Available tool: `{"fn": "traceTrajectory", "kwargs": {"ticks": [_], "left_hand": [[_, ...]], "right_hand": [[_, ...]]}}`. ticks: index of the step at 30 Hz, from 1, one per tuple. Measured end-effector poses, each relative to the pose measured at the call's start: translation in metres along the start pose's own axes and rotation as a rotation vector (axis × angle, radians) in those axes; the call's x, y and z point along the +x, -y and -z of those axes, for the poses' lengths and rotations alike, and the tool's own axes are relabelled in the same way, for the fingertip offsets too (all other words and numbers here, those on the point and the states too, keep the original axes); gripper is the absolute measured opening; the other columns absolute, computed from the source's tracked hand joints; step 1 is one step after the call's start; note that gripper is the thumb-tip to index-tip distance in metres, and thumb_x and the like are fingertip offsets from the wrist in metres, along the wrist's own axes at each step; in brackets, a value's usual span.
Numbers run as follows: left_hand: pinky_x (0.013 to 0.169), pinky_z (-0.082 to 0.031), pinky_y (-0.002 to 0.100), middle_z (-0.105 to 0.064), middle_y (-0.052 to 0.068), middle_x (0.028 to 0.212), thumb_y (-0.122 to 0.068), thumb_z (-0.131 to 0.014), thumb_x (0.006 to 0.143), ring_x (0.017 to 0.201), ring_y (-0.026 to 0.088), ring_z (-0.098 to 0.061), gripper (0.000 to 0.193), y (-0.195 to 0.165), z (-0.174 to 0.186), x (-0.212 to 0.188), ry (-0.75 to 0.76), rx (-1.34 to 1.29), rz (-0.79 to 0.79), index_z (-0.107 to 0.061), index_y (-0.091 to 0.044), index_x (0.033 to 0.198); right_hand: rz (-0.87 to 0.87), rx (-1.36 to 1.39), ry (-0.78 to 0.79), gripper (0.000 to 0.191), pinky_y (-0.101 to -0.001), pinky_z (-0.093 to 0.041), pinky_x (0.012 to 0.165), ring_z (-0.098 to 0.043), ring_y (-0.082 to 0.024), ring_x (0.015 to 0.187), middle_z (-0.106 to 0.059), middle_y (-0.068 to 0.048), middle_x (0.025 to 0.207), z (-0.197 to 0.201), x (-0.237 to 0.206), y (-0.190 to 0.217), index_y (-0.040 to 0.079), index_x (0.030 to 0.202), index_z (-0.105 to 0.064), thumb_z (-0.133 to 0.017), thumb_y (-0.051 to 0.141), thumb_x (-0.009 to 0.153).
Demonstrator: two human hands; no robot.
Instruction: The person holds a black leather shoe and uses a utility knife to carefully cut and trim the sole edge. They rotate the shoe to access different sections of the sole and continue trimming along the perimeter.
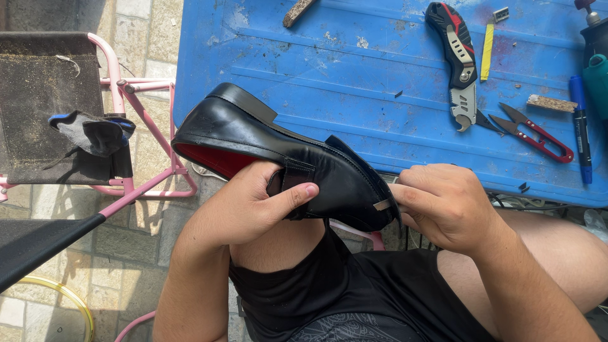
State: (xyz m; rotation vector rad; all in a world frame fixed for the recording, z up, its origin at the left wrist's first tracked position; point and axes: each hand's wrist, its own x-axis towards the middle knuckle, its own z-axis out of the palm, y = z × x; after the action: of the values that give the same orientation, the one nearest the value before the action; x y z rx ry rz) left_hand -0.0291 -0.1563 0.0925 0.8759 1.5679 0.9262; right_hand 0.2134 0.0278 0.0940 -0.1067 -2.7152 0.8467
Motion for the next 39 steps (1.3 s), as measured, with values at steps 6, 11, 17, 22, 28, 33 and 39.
{"fn": "traceTrajectory", "kwargs": {"ticks": [6,11,17,22,28,33,39], "left_hand": [[0.064,-0.054,0.028,-0.072,0.004,0.077,-0.032,-0.073,0.091,0.072,0.011,-0.065,0.031,-0.001,0.000,0.001,0.010,0.000,0.027,-0.072,-0.001,0.095],[0.064,-0.054,0.028,-0.072,0.003,0.078,-0.031,-0.073,0.090,0.073,0.011,-0.065,0.031,0.000,0.000,0.001,0.016,-0.010,0.021,-0.071,-0.001,0.097],[0.064,-0.054,0.028,-0.072,0.003,0.078,-0.031,-0.073,0.090,0.073,0.010,-0.066,0.031,0.000,0.000,0.000,0.021,0.002,0.019,-0.071,-0.001,0.097],[0.063,-0.054,0.028,-0.071,0.002,0.077,-0.031,-0.073,0.090,0.071,0.010,-0.064,0.031,0.002,0.001,0.000,0.023,0.001,0.024,-0.071,-0.001,0.096],[0.063,-0.054,0.028,-0.071,0.003,0.077,-0.030,-0.073,0.090,0.072,0.010,-0.064,0.030,0.003,0.002,-0.002,0.028,-0.031,0.026,-0.071,-0.001,0.097],[0.065,-0.055,0.028,-0.073,0.003,0.079,-0.029,-0.073,0.090,0.074,0.010,-0.066,0.030,0.002,0.002,-0.002,0.019,-0.009,-0.002,-0.071,-0.001,0.099],[0.066,-0.056,0.029,-0.073,0.004,0.080,-0.028,-0.073,0.091,0.075,0.011,-0.066,0.030,0.002,0.002,-0.003,0.031,-0.026,0.002,-0.072,0.000,0.100]], "right_hand": [[0.005,0.001,0.003,0.036,-0.0395,-0.043,0.055,-0.057,-0.026,0.062,-0.057,-0.004,0.074,0.002,0.003,0.001,0.009,0.104,-0.071,-0.074,0.016,0.069],[0.010,0.013,-0.002,0.037,-0.0398,-0.043,0.056,-0.056,-0.026,0.062,-0.056,-0.004,0.074,0.001,0.006,0.002,0.010,0.103,-0.070,-0.073,0.011,0.066],[0.021,0.007,0.011,0.037,-0.0411,-0.042,0.056,-0.056,-0.028,0.063,-0.055,-0.006,0.074,0.002,0.008,0.001,0.009,0.104,-0.069,-0.072,0.008,0.067],[0.033,0.017,0.017,0.037,-0.0411,-0.043,0.056,-0.057,-0.029,0.064,-0.056,-0.006,0.074,0.001,0.012,0.002,0.009,0.106,-0.070,-0.072,0.006,0.069],[0.040,0.012,0.010,0.030,-0.0407,-0.043,0.056,-0.057,-0.029,0.064,-0.056,-0.006,0.074,0.000,0.015,0.003,0.010,0.104,-0.069,-0.073,0.008,0.074],[0.023,-0.013,0.012,0.030,-0.0409,-0.041,0.054,-0.055,-0.028,0.061,-0.053,-0.005,0.070,-0.003,0.015,0.002,0.011,0.104,-0.070,-0.072,0.008,0.075],[0.029,-0.013,0.008,0.030,-0.0407,-0.041,0.054,-0.055,-0.027,0.062,-0.053,-0.005,0.071,-0.003,0.017,0.002,0.011,0.106,-0.070,-0.072,0.008,0.076]]}}
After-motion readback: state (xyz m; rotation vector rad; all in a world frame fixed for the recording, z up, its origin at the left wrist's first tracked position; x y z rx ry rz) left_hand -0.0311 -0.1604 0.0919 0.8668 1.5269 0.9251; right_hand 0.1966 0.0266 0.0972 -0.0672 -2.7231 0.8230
